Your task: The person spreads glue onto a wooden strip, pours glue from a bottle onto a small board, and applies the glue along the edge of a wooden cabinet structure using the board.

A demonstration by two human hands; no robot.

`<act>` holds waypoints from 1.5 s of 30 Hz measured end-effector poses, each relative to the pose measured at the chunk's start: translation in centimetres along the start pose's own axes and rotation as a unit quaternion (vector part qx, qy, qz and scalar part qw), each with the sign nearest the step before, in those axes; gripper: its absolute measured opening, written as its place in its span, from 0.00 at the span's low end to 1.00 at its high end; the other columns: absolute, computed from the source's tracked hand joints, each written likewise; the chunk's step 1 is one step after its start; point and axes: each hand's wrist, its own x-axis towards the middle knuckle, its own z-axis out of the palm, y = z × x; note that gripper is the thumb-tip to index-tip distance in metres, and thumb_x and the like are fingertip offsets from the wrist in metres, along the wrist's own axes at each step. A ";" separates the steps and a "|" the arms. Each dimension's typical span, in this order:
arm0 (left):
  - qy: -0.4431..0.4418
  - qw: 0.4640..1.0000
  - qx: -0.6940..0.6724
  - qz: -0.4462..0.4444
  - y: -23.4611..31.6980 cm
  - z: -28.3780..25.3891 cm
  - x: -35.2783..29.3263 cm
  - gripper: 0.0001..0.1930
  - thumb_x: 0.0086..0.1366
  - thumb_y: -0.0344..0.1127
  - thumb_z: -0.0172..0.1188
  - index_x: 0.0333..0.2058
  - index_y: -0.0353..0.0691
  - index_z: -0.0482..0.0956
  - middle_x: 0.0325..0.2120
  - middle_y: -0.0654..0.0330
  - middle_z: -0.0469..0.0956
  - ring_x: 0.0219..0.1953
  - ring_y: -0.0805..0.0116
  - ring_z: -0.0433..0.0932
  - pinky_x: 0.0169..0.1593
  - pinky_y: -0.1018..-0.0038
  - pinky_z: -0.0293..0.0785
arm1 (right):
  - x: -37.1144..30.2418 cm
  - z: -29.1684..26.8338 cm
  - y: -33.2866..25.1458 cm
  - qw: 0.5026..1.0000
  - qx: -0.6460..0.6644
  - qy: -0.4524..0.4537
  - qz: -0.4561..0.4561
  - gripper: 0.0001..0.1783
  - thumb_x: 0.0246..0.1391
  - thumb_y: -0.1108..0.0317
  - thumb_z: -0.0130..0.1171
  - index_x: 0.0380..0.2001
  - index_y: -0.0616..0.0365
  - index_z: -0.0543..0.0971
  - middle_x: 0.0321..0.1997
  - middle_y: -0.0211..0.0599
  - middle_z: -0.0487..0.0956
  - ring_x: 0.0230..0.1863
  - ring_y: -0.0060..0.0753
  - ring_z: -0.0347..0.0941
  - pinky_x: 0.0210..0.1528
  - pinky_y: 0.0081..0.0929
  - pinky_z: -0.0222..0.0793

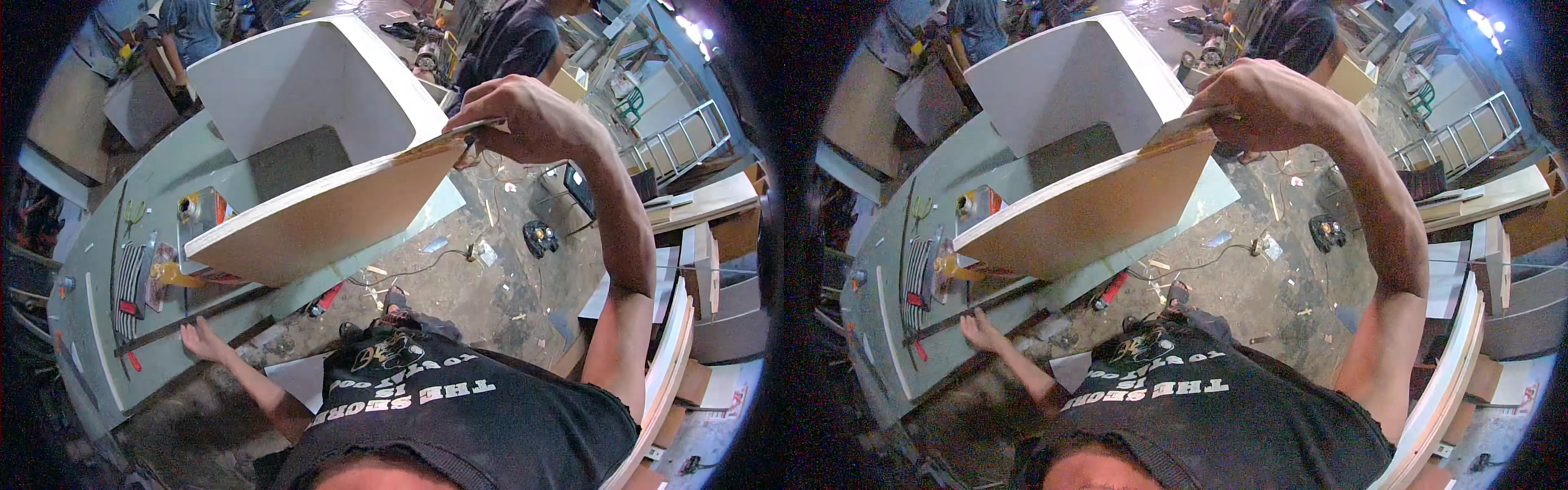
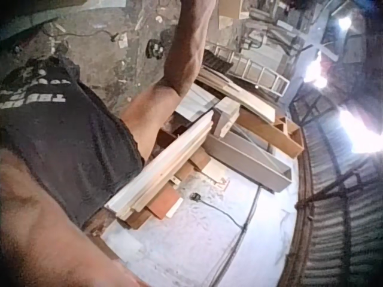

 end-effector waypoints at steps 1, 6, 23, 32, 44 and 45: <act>0.018 1.000 -0.010 -0.012 1.1 -0.7 -1.0 0.28 0.62 0.31 0.71 0.58 0.28 0.71 0.53 0.45 0.77 0.55 0.56 0.77 0.60 0.63 0.73 | 0.0 0.0 0.1 1.000 -0.001 0.000 0.000 0.18 0.52 0.78 0.61 0.47 0.56 0.86 0.41 0.44 0.85 0.42 0.48 0.84 0.45 0.41 0.80; 0.039 0.998 -0.010 -0.040 2.9 -3.6 -2.3 0.31 0.64 0.33 0.71 0.60 0.28 0.67 0.56 0.45 0.74 0.58 0.56 0.74 0.63 0.62 0.69 | 0.2 -0.2 0.2 0.999 -0.010 0.021 -0.037 0.16 0.53 0.69 0.62 0.46 0.52 0.85 0.40 0.44 0.85 0.42 0.50 0.82 0.45 0.43 0.77; 0.041 0.996 -0.075 -0.014 6.5 0.7 -5.3 0.21 0.68 0.30 0.63 0.57 0.28 0.73 0.55 0.47 0.76 0.56 0.58 0.76 0.62 0.64 0.71 | -2.0 -1.2 1.8 0.998 0.046 0.012 0.041 0.17 0.58 0.77 0.58 0.50 0.58 0.84 0.41 0.40 0.82 0.39 0.34 0.85 0.36 0.29 0.86; 0.055 0.998 -0.031 0.013 5.4 -0.8 -5.4 0.16 0.70 0.28 0.59 0.53 0.26 0.74 0.54 0.47 0.77 0.54 0.59 0.77 0.60 0.65 0.72 | -2.1 -0.8 2.8 1.000 -0.016 0.020 0.001 0.19 0.53 0.78 0.60 0.49 0.54 0.86 0.43 0.42 0.84 0.43 0.41 0.84 0.47 0.36 0.79; 0.034 0.999 -0.019 -0.001 5.0 -1.1 -6.1 0.15 0.70 0.28 0.59 0.52 0.26 0.75 0.52 0.48 0.78 0.51 0.59 0.78 0.57 0.65 0.74 | -4.0 0.0 2.3 0.997 0.018 0.076 -0.007 0.20 0.49 0.82 0.61 0.46 0.54 0.87 0.40 0.39 0.85 0.42 0.43 0.82 0.48 0.38 0.77; 0.032 0.999 -0.019 -0.001 5.1 -0.8 -6.1 0.15 0.70 0.28 0.59 0.52 0.26 0.75 0.52 0.48 0.78 0.51 0.59 0.78 0.57 0.65 0.74 | -3.7 0.0 2.1 0.998 0.002 0.067 -0.007 0.20 0.49 0.82 0.61 0.45 0.53 0.87 0.39 0.39 0.85 0.42 0.43 0.82 0.48 0.38 0.77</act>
